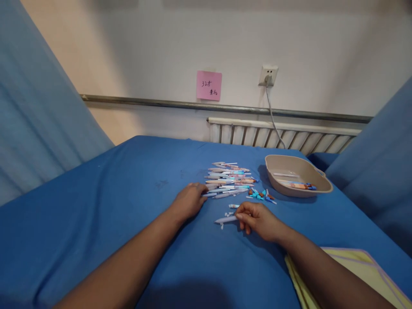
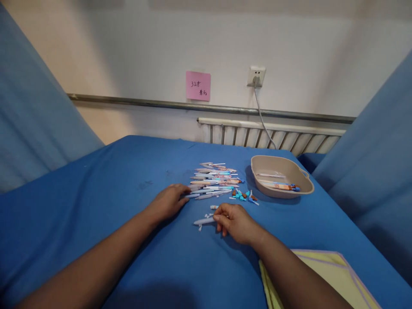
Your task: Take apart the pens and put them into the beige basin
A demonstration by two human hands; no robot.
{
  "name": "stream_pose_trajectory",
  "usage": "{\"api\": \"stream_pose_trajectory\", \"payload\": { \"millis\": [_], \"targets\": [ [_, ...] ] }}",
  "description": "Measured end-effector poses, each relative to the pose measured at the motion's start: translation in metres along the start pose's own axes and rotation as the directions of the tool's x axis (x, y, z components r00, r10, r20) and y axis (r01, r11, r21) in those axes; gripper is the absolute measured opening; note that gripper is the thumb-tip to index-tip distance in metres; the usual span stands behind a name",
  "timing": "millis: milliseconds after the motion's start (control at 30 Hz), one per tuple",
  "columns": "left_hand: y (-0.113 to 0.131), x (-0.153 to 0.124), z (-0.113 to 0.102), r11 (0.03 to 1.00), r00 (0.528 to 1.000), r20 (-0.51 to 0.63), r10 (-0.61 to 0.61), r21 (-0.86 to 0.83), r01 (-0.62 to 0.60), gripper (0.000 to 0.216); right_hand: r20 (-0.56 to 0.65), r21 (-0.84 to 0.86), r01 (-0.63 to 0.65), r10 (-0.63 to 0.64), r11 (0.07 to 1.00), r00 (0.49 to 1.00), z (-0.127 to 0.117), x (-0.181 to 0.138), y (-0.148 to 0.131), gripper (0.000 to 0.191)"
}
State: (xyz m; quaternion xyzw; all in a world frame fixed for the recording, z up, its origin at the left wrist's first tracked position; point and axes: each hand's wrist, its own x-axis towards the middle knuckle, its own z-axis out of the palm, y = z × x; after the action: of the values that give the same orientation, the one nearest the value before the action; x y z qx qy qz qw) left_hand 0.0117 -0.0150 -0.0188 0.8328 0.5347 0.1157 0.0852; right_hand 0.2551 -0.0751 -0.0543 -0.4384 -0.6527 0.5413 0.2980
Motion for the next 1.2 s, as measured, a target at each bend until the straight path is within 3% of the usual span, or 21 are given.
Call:
{"api": "stream_pose_trajectory", "payload": {
  "millis": [200,367,567,767,1067,1200],
  "targets": [
    [0.000,-0.003,-0.005,0.995,0.996,0.066,0.067,-0.076,-0.062,0.018,0.001,-0.024,0.019,-0.019,1.000,1.000,0.000,-0.001,-0.001,0.023],
    [-0.001,-0.005,-0.013,0.985,0.995,0.086,0.042,-0.171,-0.027,0.021,0.010,-0.030,0.016,-0.016,0.999,1.000,0.000,0.000,0.000,0.023],
    [-0.001,0.002,-0.003,0.984,0.985,0.043,0.170,-0.070,-0.166,0.033,0.010,-0.036,0.007,-0.007,0.999,1.000,-0.001,0.001,0.001,0.021],
    [-0.004,0.009,0.000,0.989,0.988,0.043,0.149,-0.027,-0.148,0.033,0.002,-0.042,0.027,-0.027,0.999,1.000,-0.001,0.001,0.003,0.022],
    [-0.010,0.005,-0.001,0.986,0.987,0.077,0.143,-0.098,-0.135,0.025,0.002,-0.038,0.010,-0.010,0.999,1.000,-0.002,0.002,0.004,0.019],
    [-0.007,0.004,-0.003,0.989,0.991,0.004,0.137,-0.064,-0.137,0.024,0.006,-0.040,0.007,-0.007,0.999,1.000,-0.003,0.002,0.002,0.021]
  ]
}}
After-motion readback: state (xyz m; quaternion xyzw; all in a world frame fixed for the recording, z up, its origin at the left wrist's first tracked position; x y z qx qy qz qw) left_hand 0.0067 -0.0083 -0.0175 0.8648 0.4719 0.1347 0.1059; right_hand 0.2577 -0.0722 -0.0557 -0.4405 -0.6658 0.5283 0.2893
